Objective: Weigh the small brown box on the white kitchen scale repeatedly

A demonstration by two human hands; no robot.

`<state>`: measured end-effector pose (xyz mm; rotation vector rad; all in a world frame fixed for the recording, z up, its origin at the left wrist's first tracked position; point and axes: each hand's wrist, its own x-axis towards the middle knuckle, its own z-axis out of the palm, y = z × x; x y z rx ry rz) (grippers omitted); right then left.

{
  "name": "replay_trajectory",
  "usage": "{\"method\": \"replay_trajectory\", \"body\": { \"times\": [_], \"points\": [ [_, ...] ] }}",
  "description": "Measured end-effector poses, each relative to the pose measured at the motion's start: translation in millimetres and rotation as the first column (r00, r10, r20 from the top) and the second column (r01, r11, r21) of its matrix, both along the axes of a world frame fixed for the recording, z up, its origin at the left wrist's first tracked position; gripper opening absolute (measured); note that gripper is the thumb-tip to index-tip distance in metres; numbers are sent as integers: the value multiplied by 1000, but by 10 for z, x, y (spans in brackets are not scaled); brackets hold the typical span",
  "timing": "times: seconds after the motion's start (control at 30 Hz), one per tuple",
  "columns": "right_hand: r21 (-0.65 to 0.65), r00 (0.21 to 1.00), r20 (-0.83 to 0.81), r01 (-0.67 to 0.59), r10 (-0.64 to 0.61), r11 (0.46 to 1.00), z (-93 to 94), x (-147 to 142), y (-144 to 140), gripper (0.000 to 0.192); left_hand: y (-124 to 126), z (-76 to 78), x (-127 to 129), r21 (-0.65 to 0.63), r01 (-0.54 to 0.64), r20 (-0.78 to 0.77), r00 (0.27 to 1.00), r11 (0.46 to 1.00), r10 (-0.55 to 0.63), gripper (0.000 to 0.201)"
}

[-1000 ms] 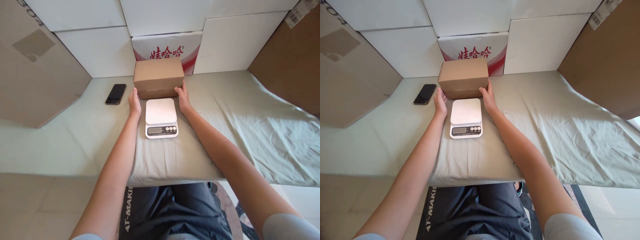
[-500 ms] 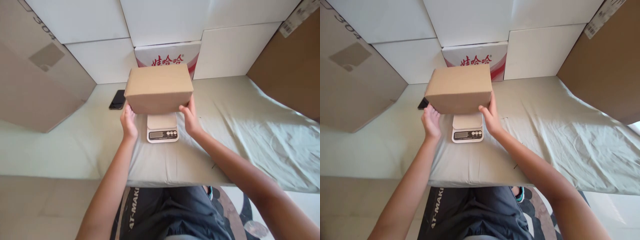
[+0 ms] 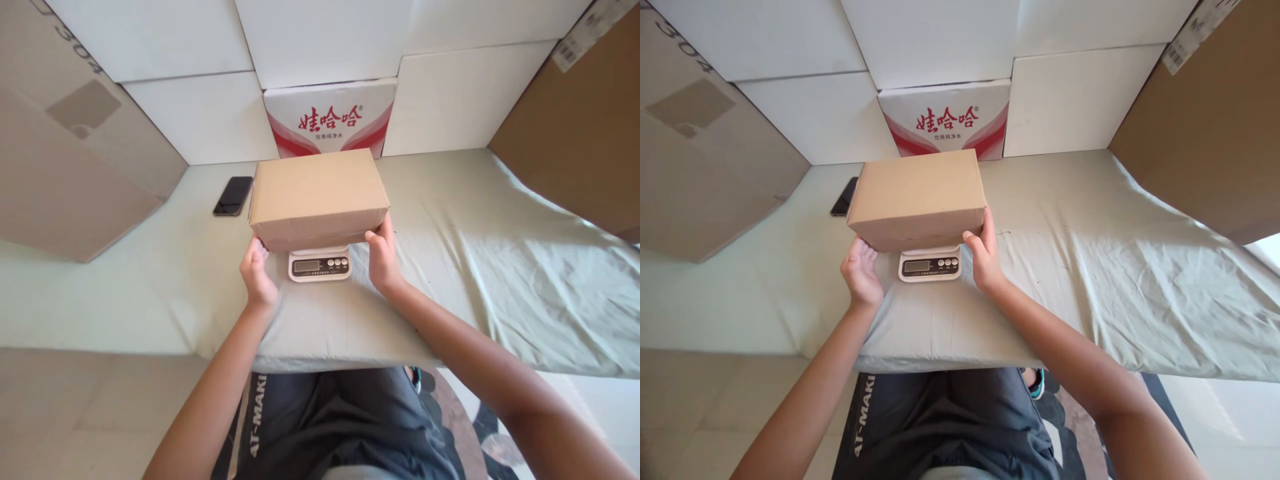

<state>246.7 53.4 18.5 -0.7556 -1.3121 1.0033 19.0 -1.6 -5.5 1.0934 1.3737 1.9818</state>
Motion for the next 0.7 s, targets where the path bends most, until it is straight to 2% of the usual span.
{"method": "replay_trajectory", "body": {
  "times": [0.23, 0.7],
  "points": [
    [4, 1000, -20, -2, 2, 1000, -36, -28, -6, 58, 22, -8, -17, -38, 15, -5, 1000, 999, -16, 81],
    [-11, 998, -58, 40, -41, 999, -70, -34, -32, 60, 52, 10, -30, 4, 30, -42, 999, 1000, -30, 79]
  ]
}}
